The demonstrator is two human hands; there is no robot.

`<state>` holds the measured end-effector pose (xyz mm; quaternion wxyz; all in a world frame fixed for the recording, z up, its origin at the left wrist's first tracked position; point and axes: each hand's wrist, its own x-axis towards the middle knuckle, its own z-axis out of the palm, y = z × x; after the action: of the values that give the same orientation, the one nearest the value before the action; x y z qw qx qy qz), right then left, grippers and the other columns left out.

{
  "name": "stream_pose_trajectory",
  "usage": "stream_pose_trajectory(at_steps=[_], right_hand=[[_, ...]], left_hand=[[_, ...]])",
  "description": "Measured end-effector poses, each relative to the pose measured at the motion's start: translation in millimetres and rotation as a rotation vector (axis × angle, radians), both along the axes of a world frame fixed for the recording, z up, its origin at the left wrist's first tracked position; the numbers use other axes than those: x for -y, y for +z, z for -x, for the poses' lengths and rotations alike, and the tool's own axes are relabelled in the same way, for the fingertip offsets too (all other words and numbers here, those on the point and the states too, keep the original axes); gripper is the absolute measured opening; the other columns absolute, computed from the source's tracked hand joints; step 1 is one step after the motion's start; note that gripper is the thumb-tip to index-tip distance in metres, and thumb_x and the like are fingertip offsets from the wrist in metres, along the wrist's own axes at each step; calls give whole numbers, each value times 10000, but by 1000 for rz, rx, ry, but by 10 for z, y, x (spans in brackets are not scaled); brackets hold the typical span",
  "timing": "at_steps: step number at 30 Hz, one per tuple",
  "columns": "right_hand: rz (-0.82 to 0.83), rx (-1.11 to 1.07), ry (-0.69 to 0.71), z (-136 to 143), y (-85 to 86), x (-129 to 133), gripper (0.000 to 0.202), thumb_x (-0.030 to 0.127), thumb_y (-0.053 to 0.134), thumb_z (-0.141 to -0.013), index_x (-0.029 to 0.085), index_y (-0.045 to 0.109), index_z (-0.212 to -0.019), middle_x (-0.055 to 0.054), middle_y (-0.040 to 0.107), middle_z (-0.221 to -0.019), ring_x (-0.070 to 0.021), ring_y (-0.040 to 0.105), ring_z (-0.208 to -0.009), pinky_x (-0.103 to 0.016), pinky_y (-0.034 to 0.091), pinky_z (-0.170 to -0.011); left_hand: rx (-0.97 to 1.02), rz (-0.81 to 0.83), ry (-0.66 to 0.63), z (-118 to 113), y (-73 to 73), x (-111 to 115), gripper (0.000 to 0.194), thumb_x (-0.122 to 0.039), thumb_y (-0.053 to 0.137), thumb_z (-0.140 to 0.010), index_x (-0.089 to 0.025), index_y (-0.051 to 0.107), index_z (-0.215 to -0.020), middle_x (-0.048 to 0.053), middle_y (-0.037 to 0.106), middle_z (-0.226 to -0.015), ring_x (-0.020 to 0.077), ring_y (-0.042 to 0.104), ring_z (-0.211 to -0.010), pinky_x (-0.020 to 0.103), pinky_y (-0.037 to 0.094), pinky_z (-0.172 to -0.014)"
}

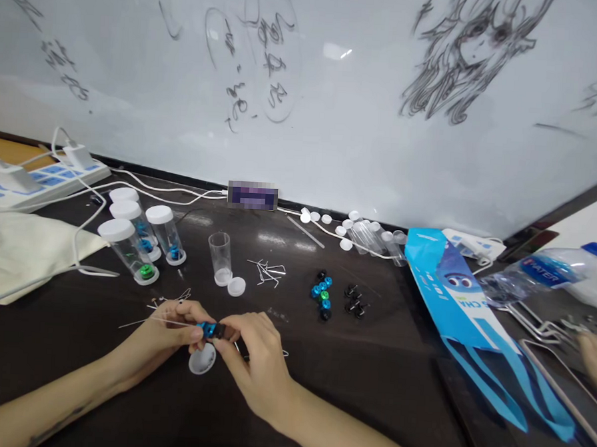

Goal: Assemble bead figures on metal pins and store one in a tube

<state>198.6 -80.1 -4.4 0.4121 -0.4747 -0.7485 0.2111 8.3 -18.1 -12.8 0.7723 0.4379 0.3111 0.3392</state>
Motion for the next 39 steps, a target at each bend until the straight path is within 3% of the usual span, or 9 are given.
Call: stream_pose_trajectory(at_steps=[14, 34, 39], right_hand=[[4, -35, 24, -26, 1, 22, 296, 359, 392, -1006, 232, 548, -1225, -33, 665, -939, -188, 621, -849, -361, 418, -885], [38, -29, 69, -38, -2, 28, 441, 477, 295, -1013, 229, 519, -1300, -57, 636, -952, -213, 592, -872, -395, 413, -866], [38, -72, 71, -41, -5, 16, 471, 495, 300, -1007, 235, 479, -1355, -86, 593, -1083, -208, 577, -876, -398, 437, -853]], left_hand=[[25, 35, 32, 4, 1, -14, 163, -232, 825, -686, -119, 743, -770, 45, 705, -657, 108, 590, -567, 198, 456, -570], [47, 65, 33, 9, -7, -26, 141, -217, 826, -693, -128, 750, -773, 29, 705, -645, 84, 591, -561, 165, 457, -576], [44, 61, 30, -5, 6, -31, 146, -216, 825, -696, -125, 749, -781, 43, 721, -690, 88, 598, -578, 167, 460, -580]])
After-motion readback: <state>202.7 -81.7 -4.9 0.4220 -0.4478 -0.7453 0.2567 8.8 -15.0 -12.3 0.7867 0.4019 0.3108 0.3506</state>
